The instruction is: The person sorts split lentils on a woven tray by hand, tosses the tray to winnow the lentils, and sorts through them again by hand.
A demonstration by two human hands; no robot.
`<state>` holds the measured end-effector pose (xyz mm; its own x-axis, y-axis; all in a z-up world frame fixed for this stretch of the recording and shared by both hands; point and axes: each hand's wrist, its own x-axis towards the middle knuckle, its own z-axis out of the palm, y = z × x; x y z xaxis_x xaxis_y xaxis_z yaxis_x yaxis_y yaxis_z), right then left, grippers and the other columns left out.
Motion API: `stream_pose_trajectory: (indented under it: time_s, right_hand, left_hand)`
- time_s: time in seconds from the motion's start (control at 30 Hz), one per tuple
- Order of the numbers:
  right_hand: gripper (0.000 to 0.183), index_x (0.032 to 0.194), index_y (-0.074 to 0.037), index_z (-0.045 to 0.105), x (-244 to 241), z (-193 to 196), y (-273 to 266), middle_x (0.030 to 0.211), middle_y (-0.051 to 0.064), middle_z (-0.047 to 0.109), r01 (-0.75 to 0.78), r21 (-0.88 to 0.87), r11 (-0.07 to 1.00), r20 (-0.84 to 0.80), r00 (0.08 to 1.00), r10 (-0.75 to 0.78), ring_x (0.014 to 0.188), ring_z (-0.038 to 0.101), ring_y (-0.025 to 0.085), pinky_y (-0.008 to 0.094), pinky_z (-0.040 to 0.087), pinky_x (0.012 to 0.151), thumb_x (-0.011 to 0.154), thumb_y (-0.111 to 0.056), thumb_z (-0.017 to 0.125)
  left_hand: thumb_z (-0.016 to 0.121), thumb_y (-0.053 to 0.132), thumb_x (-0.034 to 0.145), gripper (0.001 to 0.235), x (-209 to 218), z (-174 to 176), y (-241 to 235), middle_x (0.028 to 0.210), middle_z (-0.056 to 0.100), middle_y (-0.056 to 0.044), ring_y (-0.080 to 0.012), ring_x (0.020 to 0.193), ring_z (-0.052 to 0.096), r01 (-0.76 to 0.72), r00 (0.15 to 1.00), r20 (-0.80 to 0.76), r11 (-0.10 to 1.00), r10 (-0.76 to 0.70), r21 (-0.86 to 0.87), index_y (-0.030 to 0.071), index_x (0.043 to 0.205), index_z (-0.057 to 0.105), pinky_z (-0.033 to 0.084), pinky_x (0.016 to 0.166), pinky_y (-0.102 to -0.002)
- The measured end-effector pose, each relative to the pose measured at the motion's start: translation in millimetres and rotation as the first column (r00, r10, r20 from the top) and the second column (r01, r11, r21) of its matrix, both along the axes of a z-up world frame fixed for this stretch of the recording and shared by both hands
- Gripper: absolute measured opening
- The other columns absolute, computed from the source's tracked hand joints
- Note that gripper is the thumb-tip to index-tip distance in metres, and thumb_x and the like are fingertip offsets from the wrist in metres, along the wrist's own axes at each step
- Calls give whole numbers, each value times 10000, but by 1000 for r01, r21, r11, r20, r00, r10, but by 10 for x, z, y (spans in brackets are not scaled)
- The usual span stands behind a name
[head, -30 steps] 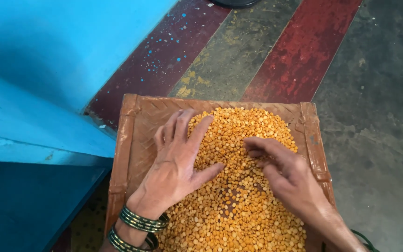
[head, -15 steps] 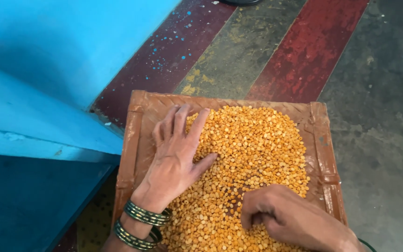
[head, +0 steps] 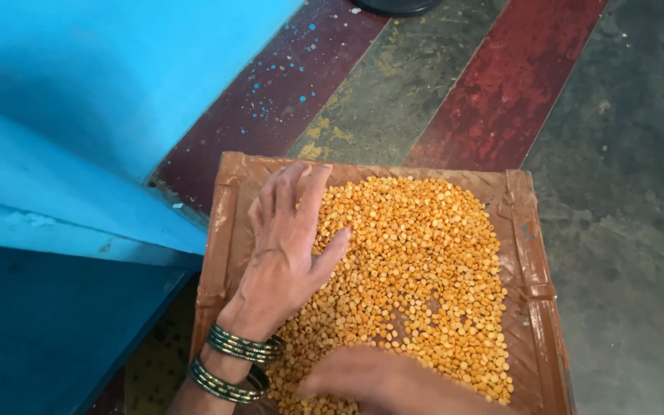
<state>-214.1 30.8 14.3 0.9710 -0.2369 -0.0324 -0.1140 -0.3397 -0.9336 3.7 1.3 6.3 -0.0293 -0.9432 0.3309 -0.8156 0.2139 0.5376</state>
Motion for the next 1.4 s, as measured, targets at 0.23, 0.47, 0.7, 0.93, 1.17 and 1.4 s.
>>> stream_pose_trajectory:
  time_s: [0.23,0.47,0.7,0.93,1.17,1.4]
  right_hand:
    - [645,1497,-16,500,21,-161,22,1508,207,516,212,-106,972,-113,968,-223,1441,466,329,442,339,1205,856,57,516]
    - [678,1514,-220,499,-101,-41,-449,1437,6,634,729,67,681,-405,644,-649,1288,621,162,341,525,1086,867,-22,524]
    - [473,1311,-152,680,-270,30,-418,1234,34,708,752,15,659,-361,619,-697,1147,697,186,344,581,995,871,-37,550]
    - [262,1241,-48,687,-46,251,-35,1220,99,708,15,231,973,-164,986,23,1223,680,212,377,519,1056,997,-106,612]
    - [467,1451,-33,549,-59,274,106,1433,167,626,164,87,983,5,986,-165,1373,576,295,422,418,1146,985,-4,542]
    - [716,1508,-188,535,42,58,-418,1357,33,685,615,59,786,-387,740,-550,1243,659,164,331,514,1057,837,53,465]
  left_hand:
    - [667,309,944,715,-23,33,-11,1473,403,-244,-418,1416,345,-24,1000,11,999,25,-34,43,1525,347,281,1135,-596]
    - [688,268,948,701,4,-10,-8,1464,425,-228,-404,1417,371,-36,999,18,996,37,-79,45,1521,352,305,1141,-586]
    - [694,264,944,694,2,-86,-23,1463,418,-227,-393,1420,364,-34,999,38,997,37,-62,54,1518,364,292,1139,-597]
    - [673,259,934,678,17,-84,8,1469,411,-235,-418,1419,345,-33,999,23,999,34,-39,58,1510,377,295,1120,-604]
    - [677,245,916,682,2,-67,30,1448,428,-233,-416,1406,360,-2,1000,15,1000,3,-26,59,1501,381,309,1109,-592]
    - [691,228,937,673,7,-66,17,1461,420,-240,-418,1418,354,-6,1000,29,999,8,-52,60,1507,373,305,1120,-598]
